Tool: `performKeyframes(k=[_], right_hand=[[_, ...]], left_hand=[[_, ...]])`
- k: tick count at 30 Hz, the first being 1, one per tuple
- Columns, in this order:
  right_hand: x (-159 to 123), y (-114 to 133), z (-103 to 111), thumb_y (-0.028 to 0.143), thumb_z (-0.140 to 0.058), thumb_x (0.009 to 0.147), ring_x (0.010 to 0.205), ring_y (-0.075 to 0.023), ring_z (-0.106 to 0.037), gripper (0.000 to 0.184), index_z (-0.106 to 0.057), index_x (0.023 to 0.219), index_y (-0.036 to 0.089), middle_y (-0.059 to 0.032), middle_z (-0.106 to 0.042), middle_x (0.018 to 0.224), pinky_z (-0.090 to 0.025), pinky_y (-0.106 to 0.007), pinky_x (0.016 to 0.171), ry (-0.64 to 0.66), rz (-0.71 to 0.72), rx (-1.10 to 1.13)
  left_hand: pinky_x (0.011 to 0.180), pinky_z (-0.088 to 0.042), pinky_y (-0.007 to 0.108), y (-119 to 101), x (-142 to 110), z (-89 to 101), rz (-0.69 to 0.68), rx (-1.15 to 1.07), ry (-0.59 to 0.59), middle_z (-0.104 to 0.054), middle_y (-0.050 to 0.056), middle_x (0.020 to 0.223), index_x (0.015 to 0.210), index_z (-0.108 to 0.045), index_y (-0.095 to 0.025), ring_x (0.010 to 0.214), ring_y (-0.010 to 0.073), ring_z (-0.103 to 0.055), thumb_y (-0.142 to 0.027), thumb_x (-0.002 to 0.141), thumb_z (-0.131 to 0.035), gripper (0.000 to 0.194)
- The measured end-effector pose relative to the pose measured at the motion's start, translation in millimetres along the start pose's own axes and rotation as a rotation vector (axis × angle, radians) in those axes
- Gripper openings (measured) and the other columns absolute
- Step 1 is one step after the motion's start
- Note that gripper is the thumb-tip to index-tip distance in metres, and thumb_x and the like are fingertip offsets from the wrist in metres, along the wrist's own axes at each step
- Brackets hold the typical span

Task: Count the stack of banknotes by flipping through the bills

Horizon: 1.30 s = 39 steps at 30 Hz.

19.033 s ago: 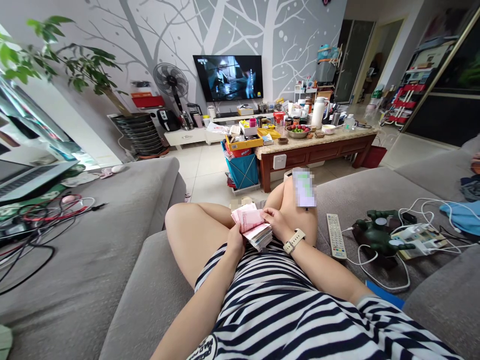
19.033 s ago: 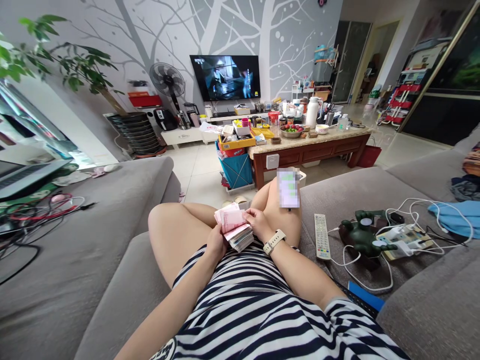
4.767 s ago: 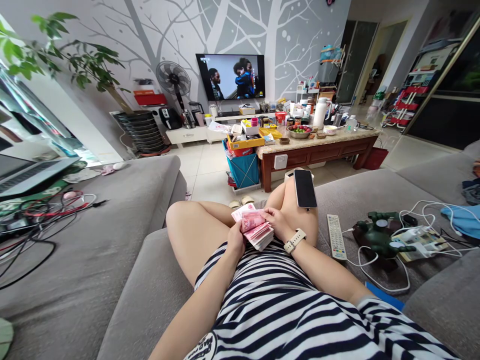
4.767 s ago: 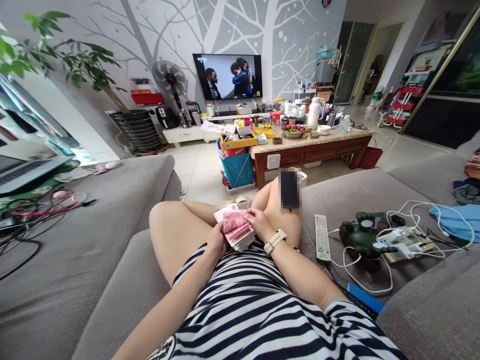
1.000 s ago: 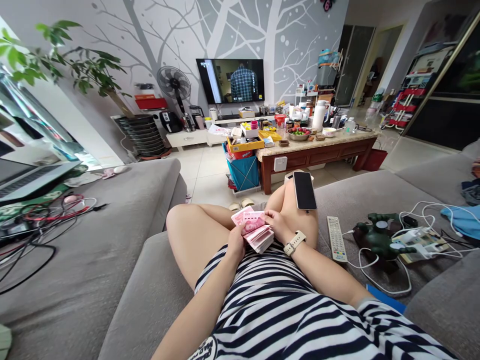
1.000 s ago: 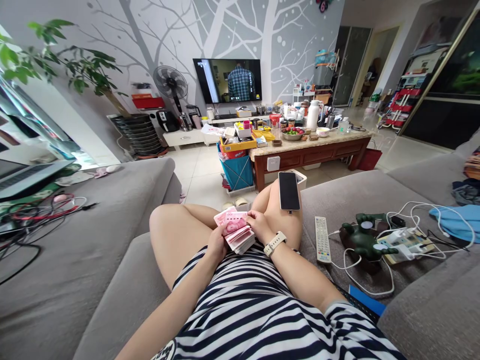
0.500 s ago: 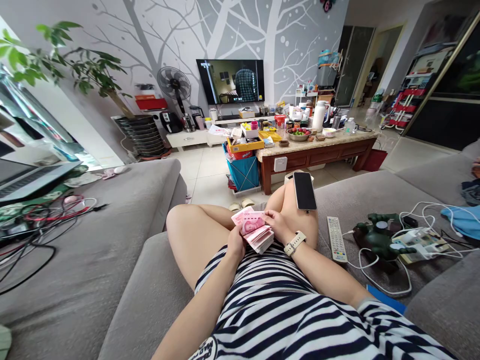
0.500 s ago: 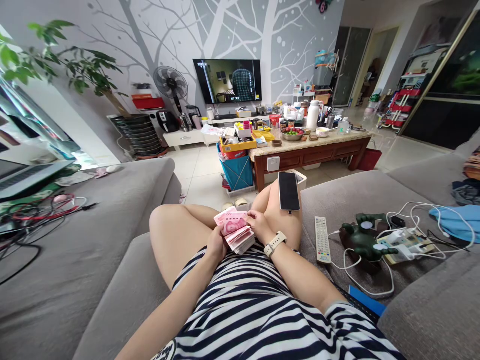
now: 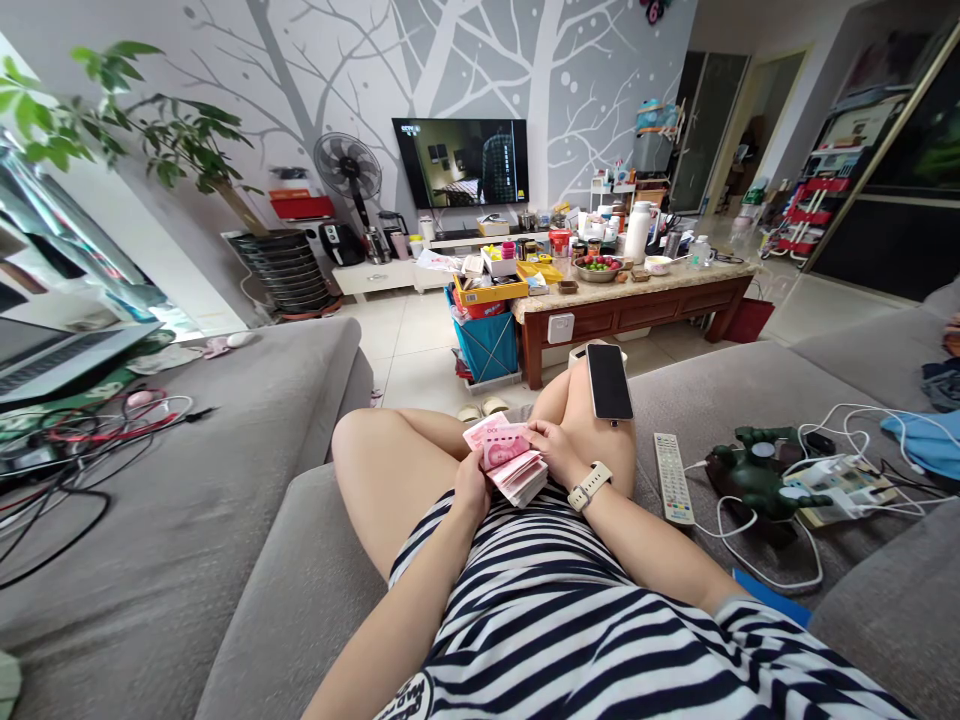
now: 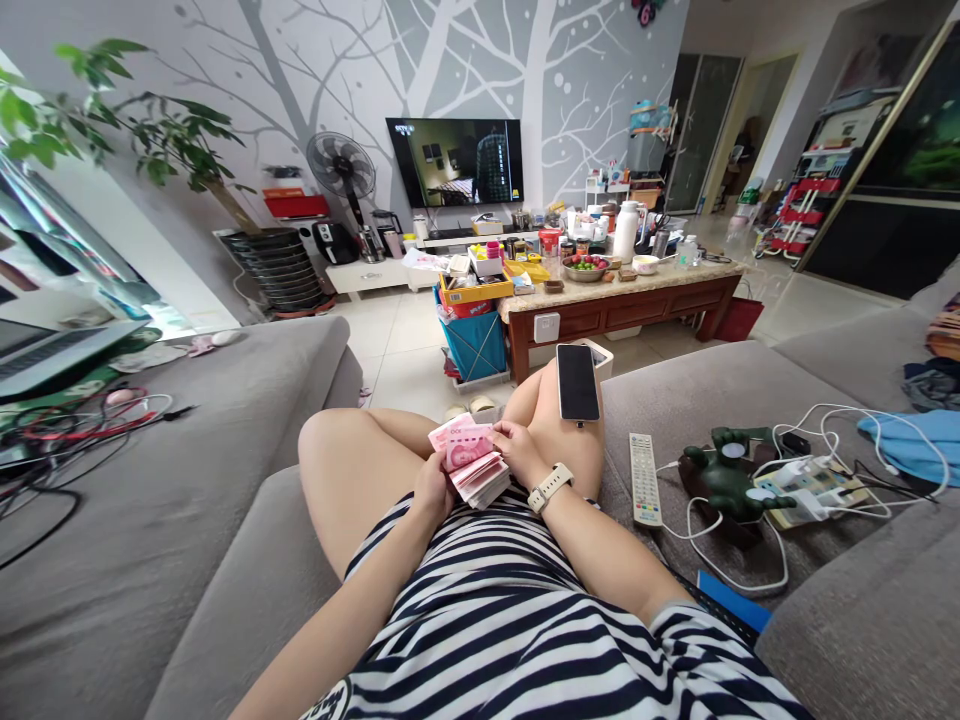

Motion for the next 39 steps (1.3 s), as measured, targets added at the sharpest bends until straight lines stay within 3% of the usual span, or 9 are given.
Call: performKeyframes(k=[12, 18, 23, 32, 39], right_hand=[[1.6, -1.9, -3.9, 0.050, -0.060, 0.078, 0.053, -0.0128, -0.046, 0.033, -0.055, 0.067, 0.019, 0.0019, -0.050, 0.055, -0.037, -0.028, 0.056, 0.057, -0.018, 0.088], [3.2, -1.9, 1.0, 0.041, -0.069, 0.071, 0.059, -0.0122, -0.046, 0.026, -0.057, 0.070, 0.018, 0.0021, -0.054, 0.062, -0.037, -0.027, 0.061, 0.008, 0.007, -0.024], [3.8, -1.5, 2.2, 0.038, -0.074, 0.064, 0.069, -0.0133, -0.050, 0.030, -0.058, 0.079, 0.018, 0.0014, -0.057, 0.074, -0.039, -0.026, 0.066, -0.024, -0.010, -0.026], [0.4, 3.9, -2.8, 0.047, -0.067, 0.070, 0.063, -0.0131, -0.048, 0.032, -0.057, 0.072, 0.017, 0.0006, -0.055, 0.066, -0.039, -0.026, 0.061, -0.008, -0.046, -0.057], [1.9, 1.7, -1.5, 0.042, -0.067, 0.070, 0.062, -0.0122, -0.046, 0.027, -0.057, 0.070, 0.016, 0.0014, -0.054, 0.065, -0.037, -0.025, 0.059, -0.004, -0.023, -0.063]], left_hand=[[0.080, -0.056, 0.039, -1.0, -0.1, -0.6, -0.037, -0.007, 0.006, -0.071, 0.011, 0.081, 0.092, -0.068, -0.008, 0.083, 0.0260, -0.069, -0.015, 0.075, -0.055, 0.022], [0.080, -0.055, 0.039, -1.9, -0.5, -0.5, -0.059, 0.026, 0.024, -0.072, 0.012, 0.086, 0.091, -0.069, -0.009, 0.081, 0.0252, -0.069, -0.014, 0.073, -0.059, 0.022], [0.078, -0.054, 0.035, -3.8, -3.5, -1.3, -0.066, 0.074, 0.066, -0.073, 0.010, 0.084, 0.085, -0.071, -0.010, 0.077, 0.0232, -0.068, -0.019, 0.070, -0.065, 0.019], [0.078, -0.053, 0.037, -4.7, -7.7, -2.0, -0.053, 0.071, 0.084, -0.073, 0.012, 0.086, 0.087, -0.070, -0.008, 0.078, 0.0243, -0.068, -0.024, 0.064, -0.073, 0.028], [0.079, -0.053, 0.037, -5.7, -6.9, -1.5, -0.062, 0.091, 0.083, -0.073, 0.011, 0.083, 0.085, -0.070, -0.009, 0.077, 0.0244, -0.068, -0.023, 0.065, -0.072, 0.025]])
Point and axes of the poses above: each hand's wrist, its own x-axis towards the middle knuckle, its own z-axis out of the back of the hand, y = z × x, the point moved 4 cm from there along x, towards the middle knuckle
